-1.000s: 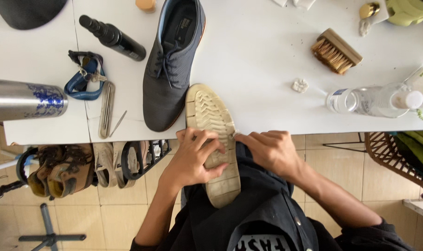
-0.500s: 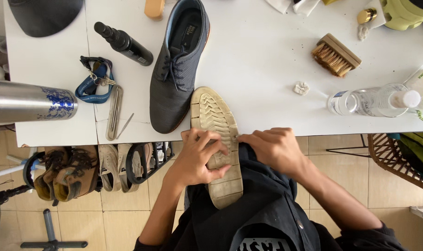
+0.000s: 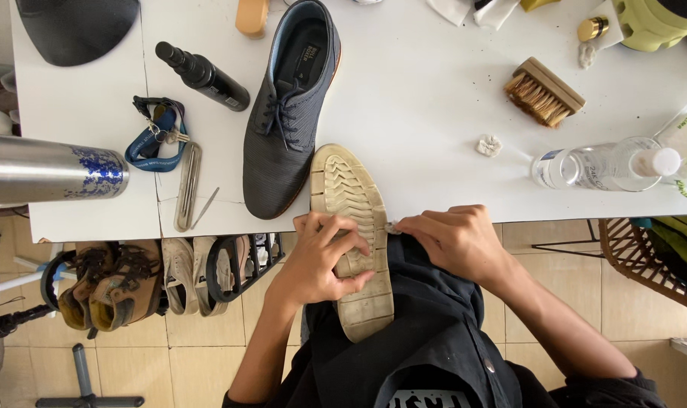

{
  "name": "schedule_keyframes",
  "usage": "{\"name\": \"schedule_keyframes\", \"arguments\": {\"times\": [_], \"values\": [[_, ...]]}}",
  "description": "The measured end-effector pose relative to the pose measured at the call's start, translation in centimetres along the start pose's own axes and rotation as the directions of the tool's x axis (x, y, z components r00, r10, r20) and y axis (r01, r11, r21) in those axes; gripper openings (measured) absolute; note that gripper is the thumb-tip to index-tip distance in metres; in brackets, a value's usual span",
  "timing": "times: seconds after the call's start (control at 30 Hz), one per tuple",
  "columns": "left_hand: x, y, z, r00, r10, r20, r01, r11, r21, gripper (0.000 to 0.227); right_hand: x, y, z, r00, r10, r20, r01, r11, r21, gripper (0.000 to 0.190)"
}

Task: The person cleans the sole of a grey shoe using a small white cloth. They hold the shoe with their left hand and rub the sole with the cloth in their right hand, focusing on the textured tread pattern.

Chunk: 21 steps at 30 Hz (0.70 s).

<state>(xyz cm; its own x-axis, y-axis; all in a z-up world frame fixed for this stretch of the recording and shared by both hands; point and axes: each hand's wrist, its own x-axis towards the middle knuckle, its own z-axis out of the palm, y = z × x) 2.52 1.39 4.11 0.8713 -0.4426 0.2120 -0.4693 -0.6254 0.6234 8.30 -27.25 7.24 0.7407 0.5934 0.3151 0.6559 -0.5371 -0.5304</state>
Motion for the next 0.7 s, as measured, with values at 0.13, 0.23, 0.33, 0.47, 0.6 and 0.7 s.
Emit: {"name": "schedule_keyframes", "arguments": {"times": [0.13,0.23,0.33,0.47,0.6,0.7], "values": [[0.2,0.0,0.0,1.0,0.017,0.006,-0.017,0.999,0.028,0.036,-0.1,-0.1,1.2,0.997,-0.07,-0.02,0.068,0.995,-0.074,0.016],[0.6,-0.1,0.2,1.0,0.029,0.004,-0.029,0.999,0.042,0.035,-0.6,-0.8,2.1,0.997,-0.042,0.061,0.052,0.986,-0.159,0.024],[0.1,0.0,0.5,1.0,0.02,-0.015,-0.019,0.996,0.084,0.035,-1.1,-1.5,1.7,0.999,0.025,0.026,-0.021,0.991,-0.133,0.021],[0.2,-0.3,0.2,0.999,0.035,-0.019,-0.034,0.998,0.052,0.033,-0.3,-0.7,-0.2,0.995,0.056,0.081,-0.044,0.989,-0.142,0.02],[-0.4,-0.7,0.6,1.0,0.017,-0.015,-0.017,1.0,0.015,0.034,0.0,-1.1,-0.4,0.989,0.143,0.036,-0.144,0.99,0.007,0.015],[-0.3,-0.7,0.6,1.0,0.021,-0.018,-0.021,1.0,0.002,0.031,-0.5,-0.4,0.4,0.985,0.17,0.043,-0.172,0.983,0.067,0.015]]}}
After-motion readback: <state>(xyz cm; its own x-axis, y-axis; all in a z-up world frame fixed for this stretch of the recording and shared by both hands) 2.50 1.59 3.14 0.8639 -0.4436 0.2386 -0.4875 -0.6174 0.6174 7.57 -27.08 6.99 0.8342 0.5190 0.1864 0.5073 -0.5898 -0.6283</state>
